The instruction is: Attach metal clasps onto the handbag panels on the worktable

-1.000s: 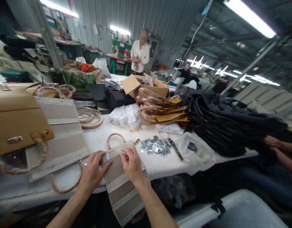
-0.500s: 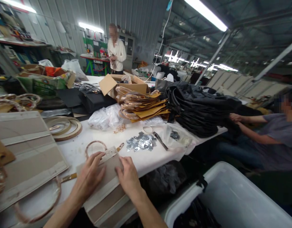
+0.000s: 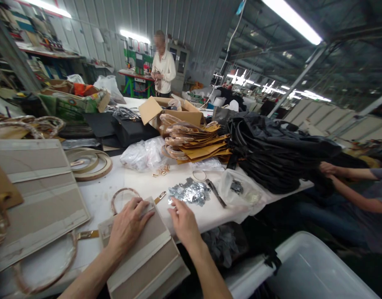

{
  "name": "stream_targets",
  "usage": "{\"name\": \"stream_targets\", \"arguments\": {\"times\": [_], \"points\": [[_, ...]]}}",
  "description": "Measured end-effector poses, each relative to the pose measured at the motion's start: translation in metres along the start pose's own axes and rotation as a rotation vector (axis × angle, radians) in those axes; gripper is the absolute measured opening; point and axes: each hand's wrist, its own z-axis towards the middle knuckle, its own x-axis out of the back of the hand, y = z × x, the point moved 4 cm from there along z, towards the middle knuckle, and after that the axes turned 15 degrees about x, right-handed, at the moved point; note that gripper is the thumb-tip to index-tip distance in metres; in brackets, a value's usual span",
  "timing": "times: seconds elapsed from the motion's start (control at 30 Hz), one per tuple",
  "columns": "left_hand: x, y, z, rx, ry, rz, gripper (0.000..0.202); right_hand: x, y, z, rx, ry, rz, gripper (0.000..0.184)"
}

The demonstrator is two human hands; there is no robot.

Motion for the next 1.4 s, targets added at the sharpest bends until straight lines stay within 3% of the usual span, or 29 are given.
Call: {"name": "stream_targets", "arguments": {"times": [0.07, 0.17, 0.33, 0.57, 0.87, 1.0, 1.07, 1.13, 1.23, 1.33, 1.4], "points": [[-0.002, 0.002, -0.002, 0.001, 0.014, 0.015, 0.021, 0.024, 0.023, 0.026, 0.036, 0.049, -0.105, 0.028], [-0.004, 0.004, -0.004, -0.003, 0.05, 0.029, 0.02, 0.041, 0.048, 0.062, 0.128, -0.098, -0.204, 0.022], [-0.004, 0.006, -0.004, -0.019, 0.076, 0.039, 0.015, 0.038, 0.067, 0.09, 0.189, -0.424, -0.239, 0.025], [-0.006, 0.009, -0.003, 0.03, 0.026, 0.071, 0.015, 0.039, 0.08, 0.108, 0.138, -0.577, -0.226, 0.01], [-0.005, 0.01, 0.002, 0.037, 0.023, 0.098, 0.018, 0.049, 0.078, 0.101, 0.103, -0.529, -0.256, 0.012], [-0.002, 0.01, 0.001, 0.06, 0.002, 0.065, 0.017, 0.067, 0.078, 0.095, 0.038, -0.387, -0.323, 0.025], [0.0, 0.01, -0.002, 0.063, -0.035, 0.021, 0.015, 0.068, 0.068, 0.092, -0.004, -0.292, -0.232, 0.027], [0.0, 0.009, -0.006, 0.06, -0.056, -0.027, 0.023, 0.057, 0.05, 0.086, -0.067, -0.241, -0.003, 0.032], [-0.002, 0.006, -0.011, 0.053, -0.042, -0.062, 0.039, 0.02, 0.011, 0.074, -0.131, -0.25, 0.365, 0.04], [-0.006, 0.005, -0.016, 0.038, 0.001, -0.085, 0.039, -0.019, -0.016, 0.063, -0.132, -0.297, 0.496, 0.035], [-0.008, 0.004, -0.018, 0.028, 0.019, -0.095, 0.037, -0.038, -0.017, 0.059, -0.129, -0.307, 0.497, 0.031]]}}
